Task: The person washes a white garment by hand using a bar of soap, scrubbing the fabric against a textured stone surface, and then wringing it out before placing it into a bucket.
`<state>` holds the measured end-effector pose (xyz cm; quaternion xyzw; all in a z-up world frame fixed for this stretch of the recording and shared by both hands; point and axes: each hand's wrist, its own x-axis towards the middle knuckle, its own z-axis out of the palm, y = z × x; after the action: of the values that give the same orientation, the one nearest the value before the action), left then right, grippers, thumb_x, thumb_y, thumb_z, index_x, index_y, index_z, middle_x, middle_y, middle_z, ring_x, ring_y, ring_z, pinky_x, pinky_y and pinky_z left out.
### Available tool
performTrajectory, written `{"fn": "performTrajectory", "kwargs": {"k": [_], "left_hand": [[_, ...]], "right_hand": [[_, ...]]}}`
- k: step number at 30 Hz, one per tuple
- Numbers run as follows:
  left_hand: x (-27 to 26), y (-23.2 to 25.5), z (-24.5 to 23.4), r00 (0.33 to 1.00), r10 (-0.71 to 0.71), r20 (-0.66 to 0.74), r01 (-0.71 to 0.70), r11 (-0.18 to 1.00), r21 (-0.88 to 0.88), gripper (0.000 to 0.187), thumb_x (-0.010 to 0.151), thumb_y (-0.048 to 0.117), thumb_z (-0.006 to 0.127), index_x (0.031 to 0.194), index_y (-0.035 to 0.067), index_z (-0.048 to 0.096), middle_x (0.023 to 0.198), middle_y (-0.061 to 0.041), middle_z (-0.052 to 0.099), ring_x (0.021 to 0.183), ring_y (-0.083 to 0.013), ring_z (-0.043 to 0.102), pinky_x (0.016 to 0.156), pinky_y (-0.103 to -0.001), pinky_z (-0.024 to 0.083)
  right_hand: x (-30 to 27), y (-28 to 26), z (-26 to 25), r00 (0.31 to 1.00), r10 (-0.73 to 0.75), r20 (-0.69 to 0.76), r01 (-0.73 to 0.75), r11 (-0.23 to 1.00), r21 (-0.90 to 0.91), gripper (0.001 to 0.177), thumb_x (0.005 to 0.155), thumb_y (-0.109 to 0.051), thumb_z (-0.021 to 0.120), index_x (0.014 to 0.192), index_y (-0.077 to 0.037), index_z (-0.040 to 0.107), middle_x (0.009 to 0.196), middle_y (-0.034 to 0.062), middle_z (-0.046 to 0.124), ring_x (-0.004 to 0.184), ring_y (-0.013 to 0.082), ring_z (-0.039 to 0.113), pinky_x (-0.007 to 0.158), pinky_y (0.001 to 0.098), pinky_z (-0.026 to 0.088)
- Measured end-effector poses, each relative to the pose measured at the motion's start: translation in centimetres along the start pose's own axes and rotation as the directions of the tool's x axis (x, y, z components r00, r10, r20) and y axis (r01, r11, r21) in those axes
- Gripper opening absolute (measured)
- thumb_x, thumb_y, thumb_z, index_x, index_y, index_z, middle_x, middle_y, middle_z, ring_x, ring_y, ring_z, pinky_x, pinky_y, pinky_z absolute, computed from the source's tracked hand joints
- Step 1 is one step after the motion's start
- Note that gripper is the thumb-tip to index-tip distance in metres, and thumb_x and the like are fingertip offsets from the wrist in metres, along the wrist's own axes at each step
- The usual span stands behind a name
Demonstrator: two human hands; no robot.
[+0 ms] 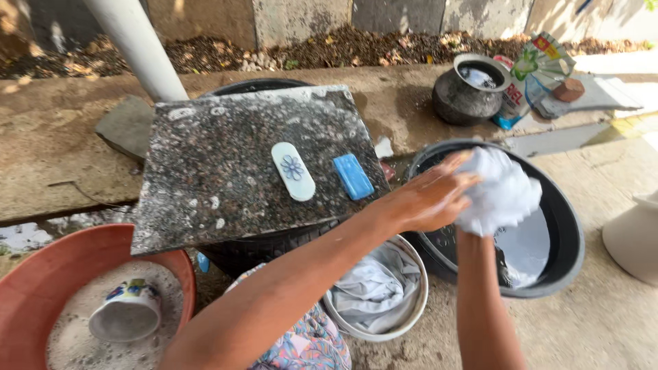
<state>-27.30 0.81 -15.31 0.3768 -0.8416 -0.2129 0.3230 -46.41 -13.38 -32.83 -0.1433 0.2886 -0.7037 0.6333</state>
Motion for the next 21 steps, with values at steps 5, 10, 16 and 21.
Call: {"fn": "performTrajectory", "kwargs": {"k": [5,10,16,21], "left_hand": [[-8.9,-4.3,-3.2,0.975,-0.009,0.221,-0.046,0.969,0.242,0.04,0.092,0.034,0.069,0.121,0.005,0.068,0.129,-0.019,0.062,0.129,-0.0396,0.053,0.106,-0.049,0.041],[-17.7,-6.8,-9.4,0.543,-0.716,0.438,0.424,0.684,0.593,0.03,0.089,0.038,0.069,0.103,0.013,0.076,0.107,-0.015,0.075,0.101,-0.0364,0.072,0.089,-0.047,0.058],[-26.2,-7.6,-10.2,0.42,-0.854,0.308,0.427,0.485,0.764,0.058,0.074,0.056,0.088,0.106,0.009,0.076,0.114,-0.018,0.069,0.111,-0.0359,0.066,0.093,-0.047,0.053],[-31.8,-8.3,-11.9,0.6,-0.793,0.107,0.544,0.502,0.672,0.022,0.089,0.035,0.068,0.097,0.019,0.081,0.107,-0.009,0.076,0.109,-0.0325,0.07,0.093,-0.047,0.055]], "right_hand": [[1.1,-4.1,-10.6,0.948,0.115,-0.295,-0.153,0.982,-0.108,0.032,0.103,-0.012,0.05,0.132,0.001,0.049,0.124,0.0233,0.055,0.111,0.0366,0.065,0.087,0.0509,0.061],[-0.6,-6.8,-12.8,0.905,0.114,-0.411,-0.224,0.947,-0.23,0.025,0.101,-0.005,0.05,0.126,0.001,0.051,0.118,0.0258,0.055,0.108,0.0401,0.066,0.084,0.0534,0.062],[-8.7,-2.8,-5.9,0.993,0.115,0.031,-0.048,0.623,-0.781,0.035,0.095,-0.001,0.06,0.13,-0.007,0.062,0.122,0.0212,0.06,0.103,0.0306,0.063,0.085,0.0452,0.062],[-15.7,4.4,-6.9,0.879,0.475,0.022,0.096,-0.131,-0.987,0.051,0.091,-0.029,0.068,0.139,-0.015,0.063,0.134,0.0108,0.069,0.108,0.0266,0.072,0.088,0.0394,0.062]]}}
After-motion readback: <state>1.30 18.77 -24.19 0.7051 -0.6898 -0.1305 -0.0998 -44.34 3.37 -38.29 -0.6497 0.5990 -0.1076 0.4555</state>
